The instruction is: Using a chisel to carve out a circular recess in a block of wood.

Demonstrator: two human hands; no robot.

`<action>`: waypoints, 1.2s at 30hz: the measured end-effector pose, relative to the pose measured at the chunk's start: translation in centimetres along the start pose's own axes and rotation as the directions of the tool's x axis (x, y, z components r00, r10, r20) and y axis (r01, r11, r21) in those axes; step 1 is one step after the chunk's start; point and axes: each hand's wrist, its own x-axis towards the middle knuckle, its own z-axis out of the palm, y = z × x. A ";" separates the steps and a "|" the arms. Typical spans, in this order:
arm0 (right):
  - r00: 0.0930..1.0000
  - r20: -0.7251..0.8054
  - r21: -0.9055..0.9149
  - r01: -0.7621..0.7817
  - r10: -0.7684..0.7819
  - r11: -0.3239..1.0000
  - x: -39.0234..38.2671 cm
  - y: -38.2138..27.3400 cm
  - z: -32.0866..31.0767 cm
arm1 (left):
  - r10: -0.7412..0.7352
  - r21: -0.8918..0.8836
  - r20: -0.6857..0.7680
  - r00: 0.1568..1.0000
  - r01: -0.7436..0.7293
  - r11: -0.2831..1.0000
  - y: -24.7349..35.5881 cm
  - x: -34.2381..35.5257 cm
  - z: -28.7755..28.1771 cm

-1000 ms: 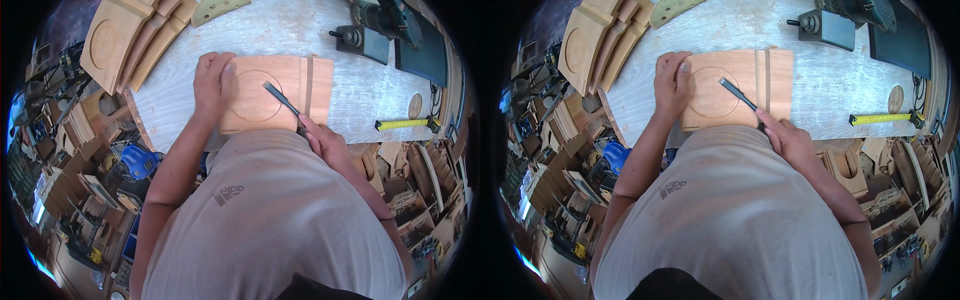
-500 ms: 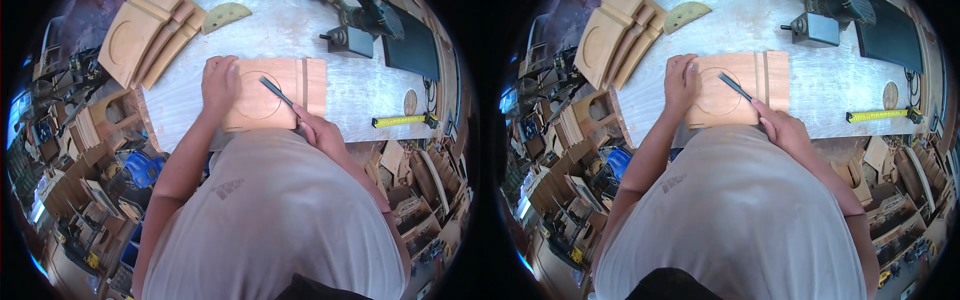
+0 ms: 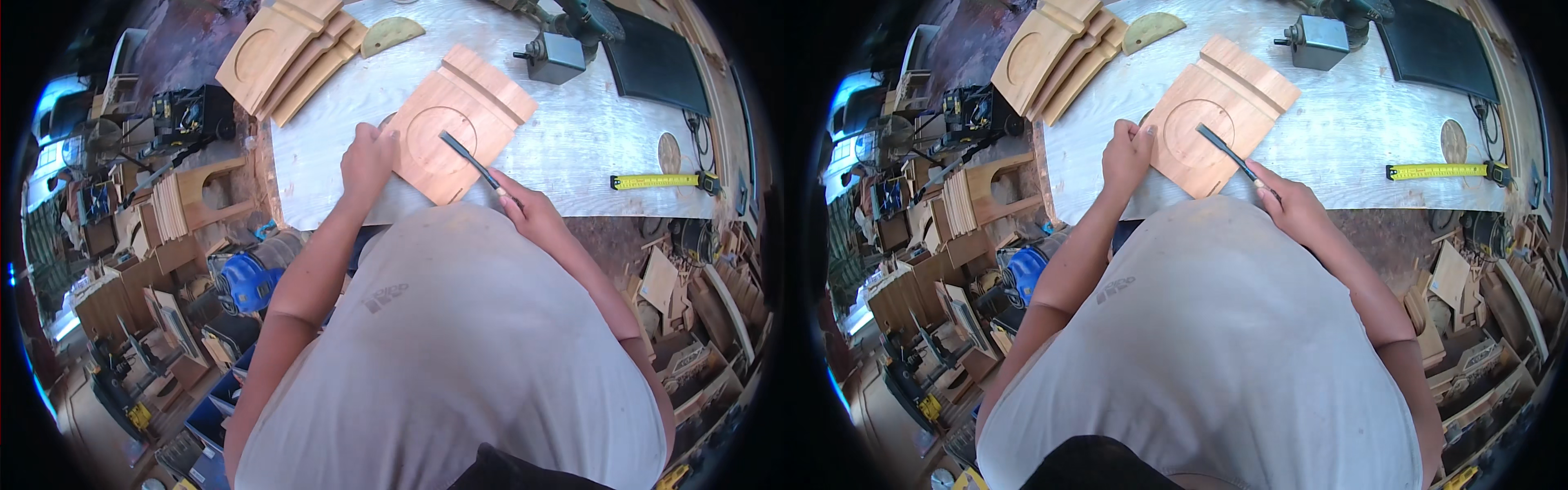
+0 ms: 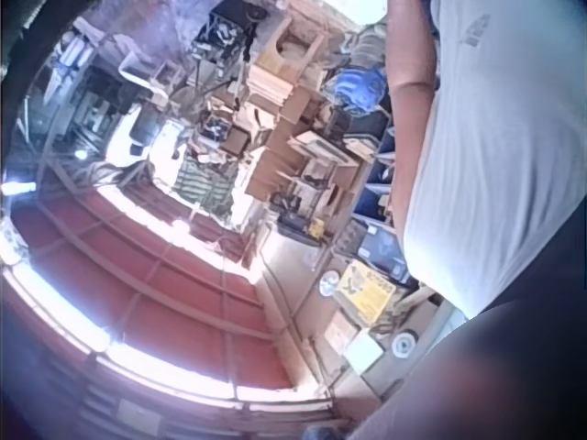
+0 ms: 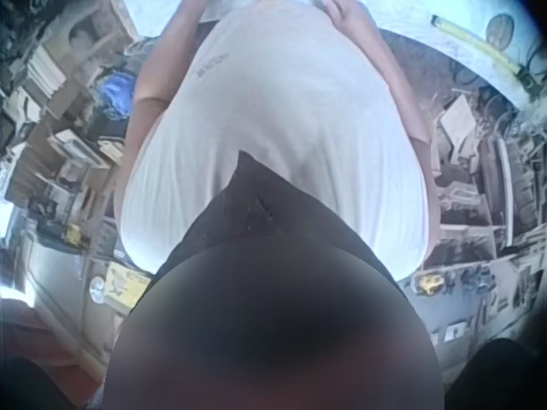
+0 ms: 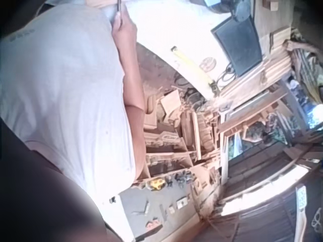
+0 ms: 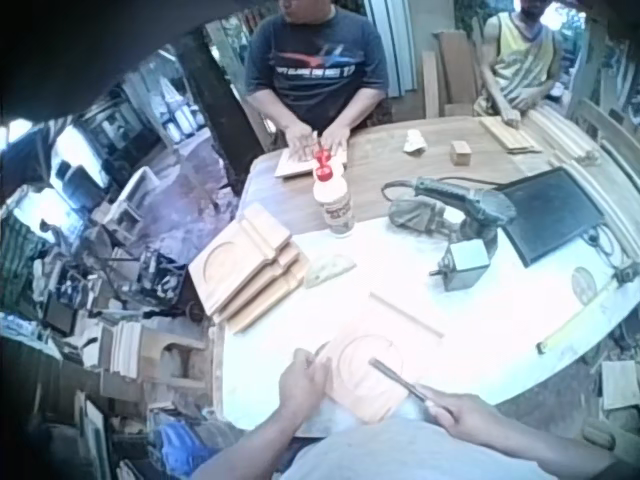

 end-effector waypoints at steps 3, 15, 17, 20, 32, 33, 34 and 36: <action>1.000 -0.002 0.023 0.030 -0.030 0.999 -0.1 -0.5 0.2 | 0.054 0.022 -0.022 0.998 -0.053 0.998 0.1 -0.8 1.1; 0.993 0.052 -0.017 -0.101 0.102 0.995 -3.1 -1.5 -1.1 | 0.129 0.123 0.272 0.954 -0.167 0.978 2.2 0.6 0.8; 0.968 0.115 0.004 -0.226 0.224 0.974 -2.8 -3.2 -1.5 | 0.181 0.048 0.130 0.975 -0.188 0.981 2.1 2.5 2.1; 0.975 0.093 0.026 -0.204 0.201 0.979 -3.2 -2.7 -1.2 | 0.224 -0.200 0.094 0.970 -0.203 0.959 2.8 3.6 4.0; 0.904 0.164 0.066 -0.409 0.394 0.910 -1.0 -4.0 -0.6 | 0.350 -0.425 -0.020 0.937 -0.324 0.845 0.2 4.6 5.8; 0.903 0.167 0.065 -0.411 0.396 0.909 -1.1 -3.7 -0.5 | 0.346 -0.426 -0.018 0.938 -0.320 0.846 0.2 4.6 5.9; 0.923 0.134 0.100 -0.375 0.361 0.921 -1.6 -3.0 -0.2 | 0.336 -0.416 0.007 0.942 -0.303 0.858 0.2 4.7 6.0; 0.939 0.099 0.136 -0.340 0.328 0.931 -2.6 -2.0 -0.2 | 0.325 -0.404 0.034 0.945 -0.285 0.869 0.1 4.8 5.9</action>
